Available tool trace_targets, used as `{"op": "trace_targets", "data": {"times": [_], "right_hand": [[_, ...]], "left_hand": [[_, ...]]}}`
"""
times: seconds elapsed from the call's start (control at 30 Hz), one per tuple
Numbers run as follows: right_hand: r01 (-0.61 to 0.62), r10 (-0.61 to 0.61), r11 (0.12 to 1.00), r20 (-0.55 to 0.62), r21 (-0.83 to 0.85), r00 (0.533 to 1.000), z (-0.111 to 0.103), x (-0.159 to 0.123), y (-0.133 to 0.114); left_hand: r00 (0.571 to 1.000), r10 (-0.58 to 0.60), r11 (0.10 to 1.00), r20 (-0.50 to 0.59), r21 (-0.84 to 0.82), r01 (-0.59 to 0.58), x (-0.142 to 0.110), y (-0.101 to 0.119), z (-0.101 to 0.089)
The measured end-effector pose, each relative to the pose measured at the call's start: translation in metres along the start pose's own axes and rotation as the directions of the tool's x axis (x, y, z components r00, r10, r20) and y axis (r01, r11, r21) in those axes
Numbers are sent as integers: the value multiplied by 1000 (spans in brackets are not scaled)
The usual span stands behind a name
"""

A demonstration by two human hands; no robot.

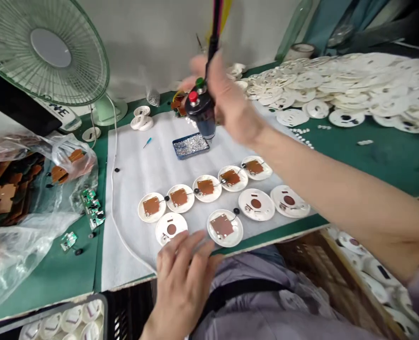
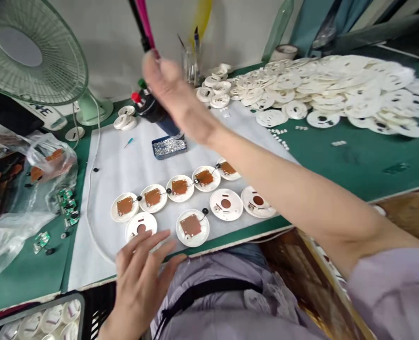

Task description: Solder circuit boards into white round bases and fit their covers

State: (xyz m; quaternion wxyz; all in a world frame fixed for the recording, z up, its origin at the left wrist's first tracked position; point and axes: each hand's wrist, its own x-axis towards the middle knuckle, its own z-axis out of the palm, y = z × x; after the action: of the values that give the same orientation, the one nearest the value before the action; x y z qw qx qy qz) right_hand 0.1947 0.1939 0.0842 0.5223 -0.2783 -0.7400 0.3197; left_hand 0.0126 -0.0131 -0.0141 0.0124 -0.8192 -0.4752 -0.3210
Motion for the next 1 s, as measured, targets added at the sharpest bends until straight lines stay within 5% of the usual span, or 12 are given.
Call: {"op": "trace_targets", "data": {"times": [0.1,0.13,0.2,0.27,0.37,0.43,0.53,0.67,0.87,1.0], "right_hand": [[-36,27,999,358,17,933,14,-9,-19],[-153,118,987,430,48,895,17,-19,-30],[-444,254,870,578,214,775,16,-43,-50],[-601,246,685,647,411,722,9,-64,-60],[-652,112,469,692,595,713,4,-82,-57],[-641,61,424,686,640,725,6,-88,-49],[-648,111,407,669,644,735,11,-93,-39],[-731,159,439,756,523,636,10,-92,-36],[-634,15,428,696,644,718,13,-85,-40],[-699,62,411,747,585,662,12,-83,-44]], "left_hand": [[990,-129,992,48,-5,129,10,20,19],[987,-148,989,63,-20,150,13,22,23],[986,-153,987,61,-45,155,19,22,26],[989,-138,989,47,-39,140,22,18,24],[994,-106,994,40,-33,107,23,14,21],[997,-67,995,42,-68,70,21,14,21],[1000,-30,993,9,-113,31,18,15,24],[998,-43,991,-38,-126,37,16,15,27],[999,-49,986,-22,-160,45,18,13,25],[999,-40,983,-2,-177,39,14,12,26]]}}
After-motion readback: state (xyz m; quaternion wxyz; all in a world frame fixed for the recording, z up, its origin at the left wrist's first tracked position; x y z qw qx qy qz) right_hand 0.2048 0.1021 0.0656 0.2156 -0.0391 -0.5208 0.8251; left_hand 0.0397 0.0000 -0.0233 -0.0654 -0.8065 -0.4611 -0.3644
